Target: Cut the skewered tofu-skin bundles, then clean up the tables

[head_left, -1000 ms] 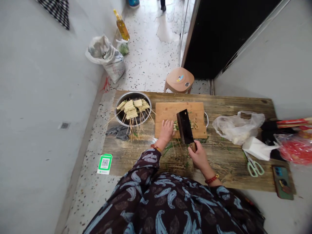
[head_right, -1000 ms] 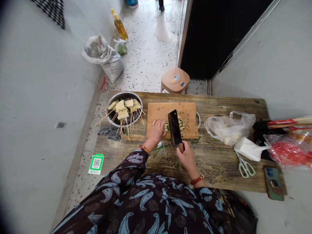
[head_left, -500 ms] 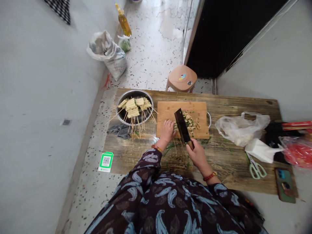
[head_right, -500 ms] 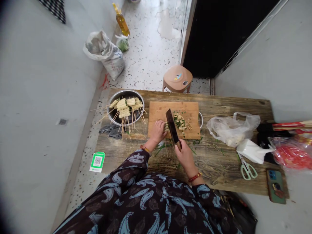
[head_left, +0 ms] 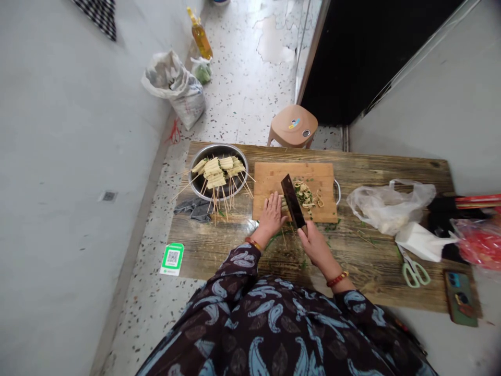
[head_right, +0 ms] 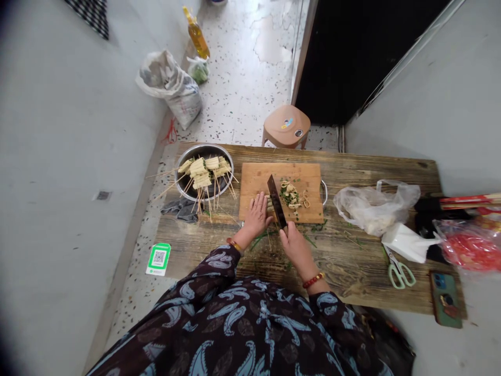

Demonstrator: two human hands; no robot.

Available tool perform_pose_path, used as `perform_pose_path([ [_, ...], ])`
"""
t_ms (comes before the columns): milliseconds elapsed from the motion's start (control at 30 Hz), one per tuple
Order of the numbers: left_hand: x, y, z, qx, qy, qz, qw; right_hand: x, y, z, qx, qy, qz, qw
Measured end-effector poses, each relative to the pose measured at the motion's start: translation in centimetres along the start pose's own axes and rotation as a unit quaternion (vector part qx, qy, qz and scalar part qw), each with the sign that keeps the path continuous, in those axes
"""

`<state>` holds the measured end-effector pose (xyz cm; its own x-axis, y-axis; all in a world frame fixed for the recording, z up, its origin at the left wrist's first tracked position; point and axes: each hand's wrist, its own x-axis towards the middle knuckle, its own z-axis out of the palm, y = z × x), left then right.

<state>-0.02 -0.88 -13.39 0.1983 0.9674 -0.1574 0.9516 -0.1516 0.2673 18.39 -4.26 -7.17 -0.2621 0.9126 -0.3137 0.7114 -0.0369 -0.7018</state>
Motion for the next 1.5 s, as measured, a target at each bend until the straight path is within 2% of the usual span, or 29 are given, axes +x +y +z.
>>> perform_pose_path([
  [267, 0.0, 0.0, -0.5, 0.014, -0.022, 0.005, 1.0, 0.4, -0.9, 0.0, -0.03, -0.031, 0.016, 0.999],
  [433, -0.1, -0.2, -0.3, 0.017, -0.016, 0.013, 1.0, 1.0, -1.0, 1.2, -0.042, -0.035, 0.021, 0.998],
  [567, -0.1, -0.3, -0.5, 0.021, -0.025, 0.016, 0.999, 2.6, -0.7, 2.2, -0.033, -0.003, 0.013, 0.999],
  [733, 0.0, -0.2, -1.4, 0.027, -0.044, 0.014, 0.999, 3.8, 0.9, 1.2, 0.065, 0.051, 0.016, 0.996],
  [867, -0.8, -0.7, -2.3, 0.015, -0.01, -0.019, 1.0, 2.0, 2.5, -0.6, 0.156, 0.105, 0.084, 0.979],
  [1000, -2.9, -1.6, -3.2, 0.012, 0.017, -0.051, 0.998, -1.2, 4.1, -2.4, 0.183, 0.156, 0.107, 0.965],
  [1100, -4.9, -1.7, -3.3, 0.021, 0.004, -0.003, 1.0, -3.5, 5.5, -2.8, 0.176, 0.16, 0.126, 0.963],
  [1233, -6.1, -0.5, -2.9, 0.06, -0.037, 0.089, 0.994, -5.8, 7.0, -2.0, 0.182, 0.146, 0.144, 0.962],
  [1333, -5.0, 0.9, -2.9, 0.095, -0.049, 0.157, 0.982, -6.6, 7.1, -1.6, 0.177, 0.121, 0.144, 0.966],
  [1500, -1.5, 2.1, -3.2, 0.127, -0.075, 0.238, 0.96, -7.0, 6.5, -1.8, 0.161, 0.092, 0.136, 0.973],
])
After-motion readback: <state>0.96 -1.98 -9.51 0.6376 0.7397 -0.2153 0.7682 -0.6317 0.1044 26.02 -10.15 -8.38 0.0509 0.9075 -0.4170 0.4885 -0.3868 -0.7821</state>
